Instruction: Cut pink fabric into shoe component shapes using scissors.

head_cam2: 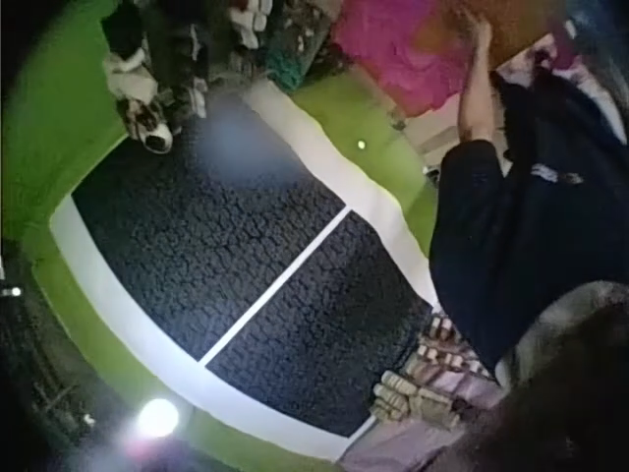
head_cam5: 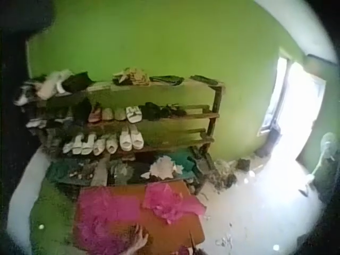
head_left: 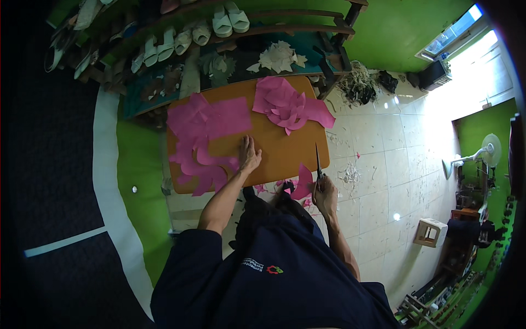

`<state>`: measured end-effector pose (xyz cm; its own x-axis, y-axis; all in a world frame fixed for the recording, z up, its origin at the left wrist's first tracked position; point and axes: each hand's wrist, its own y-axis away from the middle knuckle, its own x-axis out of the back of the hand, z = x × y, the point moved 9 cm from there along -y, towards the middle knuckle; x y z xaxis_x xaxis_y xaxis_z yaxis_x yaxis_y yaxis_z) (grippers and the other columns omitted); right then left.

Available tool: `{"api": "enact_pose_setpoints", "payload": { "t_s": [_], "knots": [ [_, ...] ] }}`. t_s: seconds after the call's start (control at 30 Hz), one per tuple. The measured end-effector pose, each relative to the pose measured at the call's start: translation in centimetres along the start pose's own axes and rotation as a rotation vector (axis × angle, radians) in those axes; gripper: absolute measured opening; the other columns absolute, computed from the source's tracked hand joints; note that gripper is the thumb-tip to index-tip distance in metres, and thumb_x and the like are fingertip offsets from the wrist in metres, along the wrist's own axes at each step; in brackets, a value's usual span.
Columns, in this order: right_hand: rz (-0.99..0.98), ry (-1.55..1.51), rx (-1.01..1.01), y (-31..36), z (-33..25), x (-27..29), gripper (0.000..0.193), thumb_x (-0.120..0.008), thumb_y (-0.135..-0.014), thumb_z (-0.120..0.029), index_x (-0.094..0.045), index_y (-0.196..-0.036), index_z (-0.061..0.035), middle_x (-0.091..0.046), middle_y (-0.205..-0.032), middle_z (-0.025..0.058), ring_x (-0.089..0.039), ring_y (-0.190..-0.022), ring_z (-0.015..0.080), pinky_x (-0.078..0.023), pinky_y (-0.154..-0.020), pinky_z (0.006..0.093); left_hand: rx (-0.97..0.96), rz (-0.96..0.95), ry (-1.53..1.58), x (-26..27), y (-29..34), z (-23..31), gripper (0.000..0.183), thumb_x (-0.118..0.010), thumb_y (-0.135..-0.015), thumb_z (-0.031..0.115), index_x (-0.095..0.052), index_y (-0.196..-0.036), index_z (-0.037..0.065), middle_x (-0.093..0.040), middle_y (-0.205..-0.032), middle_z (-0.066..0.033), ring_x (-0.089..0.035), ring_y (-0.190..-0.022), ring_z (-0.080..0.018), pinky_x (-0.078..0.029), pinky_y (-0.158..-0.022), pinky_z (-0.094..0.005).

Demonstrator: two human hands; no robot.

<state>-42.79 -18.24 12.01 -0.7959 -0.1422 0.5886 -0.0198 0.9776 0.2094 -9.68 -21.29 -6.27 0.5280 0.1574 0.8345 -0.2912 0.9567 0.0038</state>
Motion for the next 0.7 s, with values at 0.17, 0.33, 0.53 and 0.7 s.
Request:
{"api": "enact_pose_setpoints", "payload": {
  "t_s": [0.17, 0.33, 0.53, 0.7],
  "knots": [
    [-0.018, -0.074, 0.065, -1.7, -1.6, -0.5, 0.027, -0.077, -0.083, -0.017, -0.056, -0.080, -0.0018, -0.054, -0.060, 0.0018, -0.046, -0.057, 0.0083, -0.038, -0.052, 0.0297, -0.310, -0.099, 0.159, -1.3, 8.9, 7.7, 0.054, -0.063, -0.090, 0.026, -0.053, -0.136, 0.000, -0.053, -0.137, -0.0229, -0.047, -0.129, -0.0405, -0.039, -0.106, -0.0490],
    [-0.018, -0.211, 0.113, -3.5, -2.7, -0.9, 0.025, -0.075, -0.085, -0.013, -0.053, -0.082, -0.0017, -0.051, -0.063, 0.0016, -0.044, -0.059, 0.0090, -0.039, -0.054, 0.0286, -0.181, -0.661, 0.546, -0.5, 13.7, 13.5, 0.038, -0.067, -0.089, 0.028, -0.066, -0.116, 0.000, -0.070, -0.100, -0.0130, -0.068, -0.090, -0.0290, -0.051, -0.083, -0.0378],
    [-0.219, -0.271, 0.096, -3.7, -6.3, -2.0, 0.031, -0.077, -0.082, -0.011, -0.048, -0.077, -0.0025, -0.047, -0.063, 0.0013, -0.041, -0.060, 0.0099, -0.038, -0.054, 0.0293, 0.483, -0.298, 1.306, 5.9, 8.4, 10.6, 0.041, -0.070, -0.093, 0.037, -0.065, -0.115, 0.003, -0.067, -0.094, -0.0042, -0.065, -0.084, -0.0124, -0.053, -0.076, -0.0290],
    [-0.321, -0.181, 0.221, -3.3, -7.9, -4.1, 0.029, -0.082, -0.081, -0.017, -0.058, -0.087, -0.0012, -0.058, -0.067, 0.0007, -0.048, -0.062, 0.0065, -0.042, -0.057, 0.0271, 0.559, -0.605, 1.089, 5.2, 9.0, 10.8, 0.045, -0.074, -0.090, 0.030, -0.061, -0.123, 0.002, -0.066, -0.108, -0.0039, -0.065, -0.095, -0.0119, -0.053, -0.089, -0.0282]
  ]
}}
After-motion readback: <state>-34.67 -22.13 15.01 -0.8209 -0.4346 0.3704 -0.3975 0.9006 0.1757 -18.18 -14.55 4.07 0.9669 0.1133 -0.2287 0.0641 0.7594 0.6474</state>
